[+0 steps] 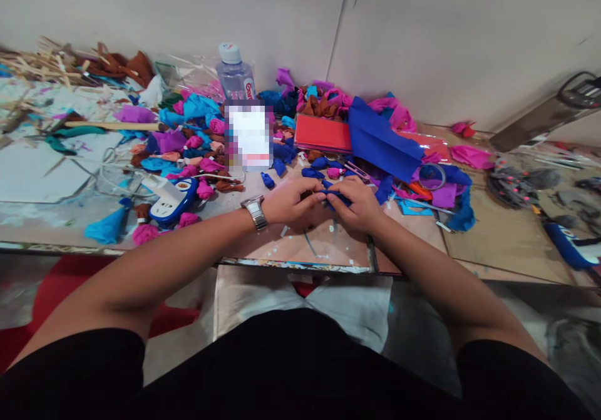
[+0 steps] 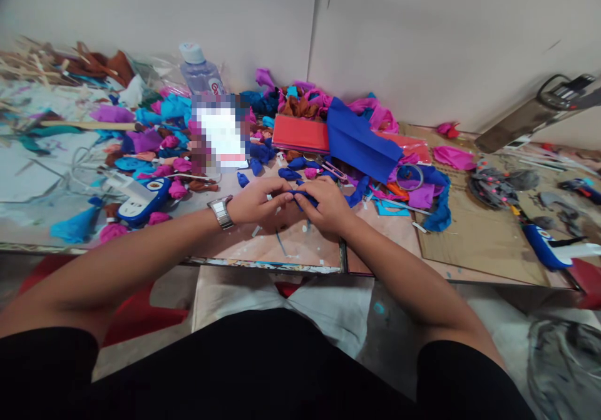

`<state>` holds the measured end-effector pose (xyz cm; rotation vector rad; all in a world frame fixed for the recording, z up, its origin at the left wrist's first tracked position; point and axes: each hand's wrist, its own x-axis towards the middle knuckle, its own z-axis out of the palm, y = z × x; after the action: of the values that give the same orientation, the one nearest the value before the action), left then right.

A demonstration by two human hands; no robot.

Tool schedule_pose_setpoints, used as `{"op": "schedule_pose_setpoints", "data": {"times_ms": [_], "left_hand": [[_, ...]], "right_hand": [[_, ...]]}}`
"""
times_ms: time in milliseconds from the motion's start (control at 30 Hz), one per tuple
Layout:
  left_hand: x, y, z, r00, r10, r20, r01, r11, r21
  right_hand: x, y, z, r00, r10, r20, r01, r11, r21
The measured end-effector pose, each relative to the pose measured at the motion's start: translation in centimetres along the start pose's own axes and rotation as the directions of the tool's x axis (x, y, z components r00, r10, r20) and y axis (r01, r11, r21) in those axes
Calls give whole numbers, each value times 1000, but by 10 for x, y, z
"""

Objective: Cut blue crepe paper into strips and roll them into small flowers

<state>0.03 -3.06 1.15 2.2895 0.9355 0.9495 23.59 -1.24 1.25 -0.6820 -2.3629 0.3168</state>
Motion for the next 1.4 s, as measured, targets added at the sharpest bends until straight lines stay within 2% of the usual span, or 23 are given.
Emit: {"op": "schedule_pose_setpoints", "data": {"times_ms": [200,633,900,1133,1300,1400], "left_hand": [[-1,0,1,1000,29,-12,-28,999,42],[-1,-4,1,998,63,-15,-62,996,63],[-2,-2,0,998,56,23,-56,998,-7],[-1,-8,3,997,-61,53,66,995,-81],[1,-10,6,995,-56,83,71,978,-194],[1,-8,6,993,-92,70,107,962,-252]], "right_hand": [[0,0,0,999,9,-37,-9,1000,0],[1,-2,-2,999,24,32,-23,1000,-13],[1,-1,-1,999,6,32,-4,998,-59],[-1,-1,-1,999,-22,49,26,997,-68],[-1,-2,0,999,5,43,-3,999,-49],[0,-2,1,999,34,1,-34,998,-44]]}}
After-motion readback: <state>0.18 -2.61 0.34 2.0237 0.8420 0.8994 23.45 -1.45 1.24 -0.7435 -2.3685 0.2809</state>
